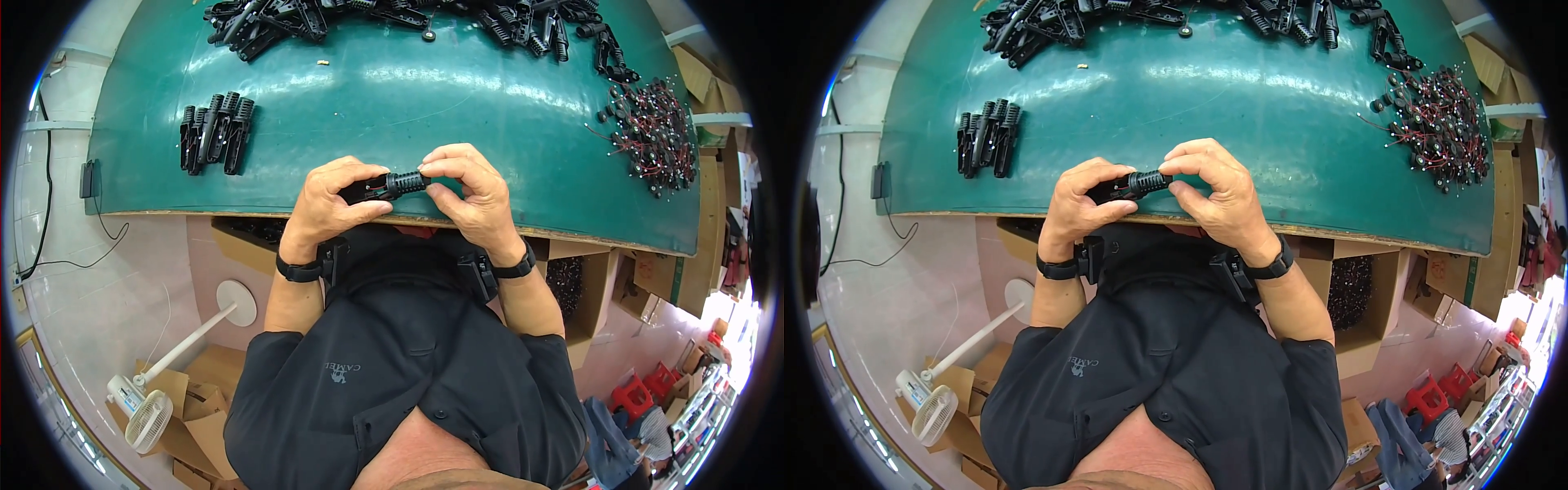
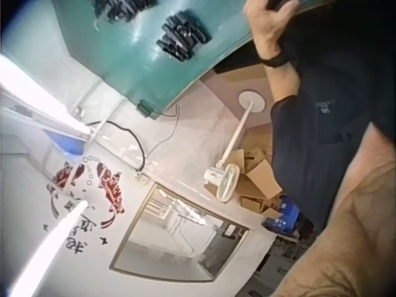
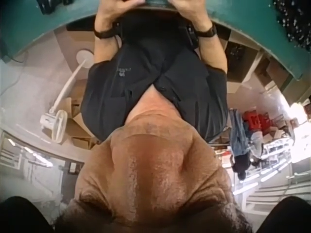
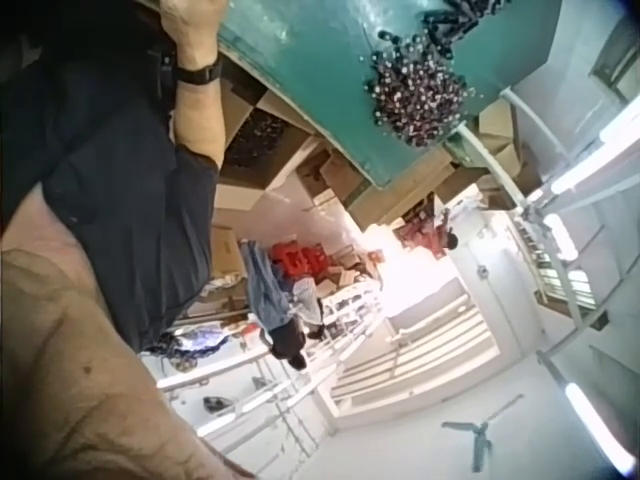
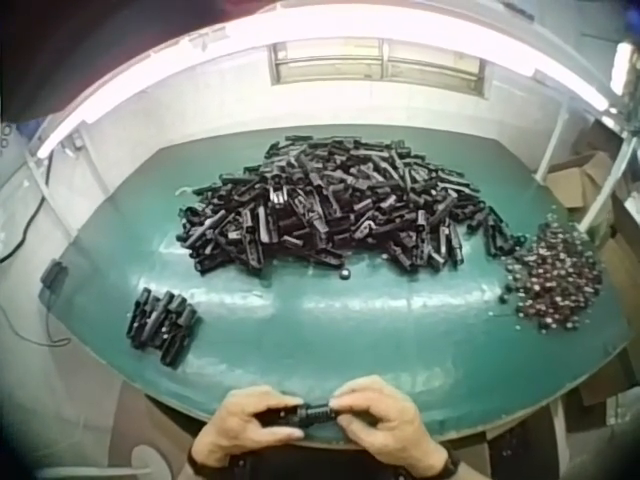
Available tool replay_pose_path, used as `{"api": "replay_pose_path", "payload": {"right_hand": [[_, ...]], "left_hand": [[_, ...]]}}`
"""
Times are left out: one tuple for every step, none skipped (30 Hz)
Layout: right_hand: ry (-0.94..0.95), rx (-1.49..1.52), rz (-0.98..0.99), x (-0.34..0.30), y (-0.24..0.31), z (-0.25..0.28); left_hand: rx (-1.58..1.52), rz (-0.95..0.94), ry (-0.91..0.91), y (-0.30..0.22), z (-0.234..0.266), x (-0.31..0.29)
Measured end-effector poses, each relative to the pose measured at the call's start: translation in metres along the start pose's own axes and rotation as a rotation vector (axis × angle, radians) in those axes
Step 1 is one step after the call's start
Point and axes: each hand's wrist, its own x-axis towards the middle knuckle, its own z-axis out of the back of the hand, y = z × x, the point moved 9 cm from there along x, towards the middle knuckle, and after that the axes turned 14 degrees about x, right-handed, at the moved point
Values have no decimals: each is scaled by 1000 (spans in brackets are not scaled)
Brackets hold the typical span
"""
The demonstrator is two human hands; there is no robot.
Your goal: The person assembles electronic components by picking up a black plastic housing and inserting a small speaker with wires into it. They then fit a plastic cap onto the housing, snap a second housing piece over the assembly to secure it, and place the finished unit on the table.
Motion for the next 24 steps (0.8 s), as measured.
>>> {"api": "replay_pose_path", "payload": {"right_hand": [[2,-13,-10,0,0,-1],[2,-15,-11,0,-1,-1],[-3,28,-18,0,-2,-1],[-8,70,-26,0,-4,-1],[-12,113,-33,0,-6,0],[-13,111,-34,-2,-9,1],[-16,107,-31,-3,-11,2],[-19,102,-28,-3,-12,2],[-22,98,-26,-4,-13,3],[-22,96,-26,-5,-13,4],[-19,67,-38,-6,-13,4],[-16,38,-49,-7,-11,2],[-13,9,-61,-7,-10,2],[-13,8,-61,-6,-11,1],[-19,42,-61,-6,-12,-1],[-26,77,-60,-6,-14,-1],[-33,111,-60,-6,-15,-1],[-33,110,-60,-7,-16,-1],[-38,141,-86,-8,-19,-1],[-43,172,-113,-9,-21,-1],[-48,203,-139,-10,-24,-1],[-48,203,-139,-11,-25,-1],[-59,243,-161,-12,-28,1],[-70,282,-183,-14,-31,2]], "left_hand": [[-1,5,-1,0,0,0],[-2,8,0,0,0,0],[-4,12,0,1,0,0],[-6,11,0,1,-1,0],[-2,0,-6,0,0,0],[3,-11,-11,0,0,0],[7,-21,-17,-1,0,0],[6,-21,-17,-1,-1,0],[12,-30,-21,-3,-1,1],[18,-39,-24,-4,-1,1],[25,-48,-27,-5,-2,2],[24,-49,-28,-5,-2,2],[36,-47,-36,-5,-2,2],[49,-46,-45,-4,-2,2],[62,-45,-54,-4,-2,2],[61,-45,-55,-4,-2,1],[62,-39,-51,-3,-3,1],[62,-33,-47,-2,-3,0],[63,-26,-43,-2,-3,0],[62,-26,-43,-2,-3,0],[65,-33,-45,-2,-4,1],[69,-40,-47,-3,-4,1],[73,-47,-49,-4,-4,2],[73,-47,-50,-5,-3,1]]}}
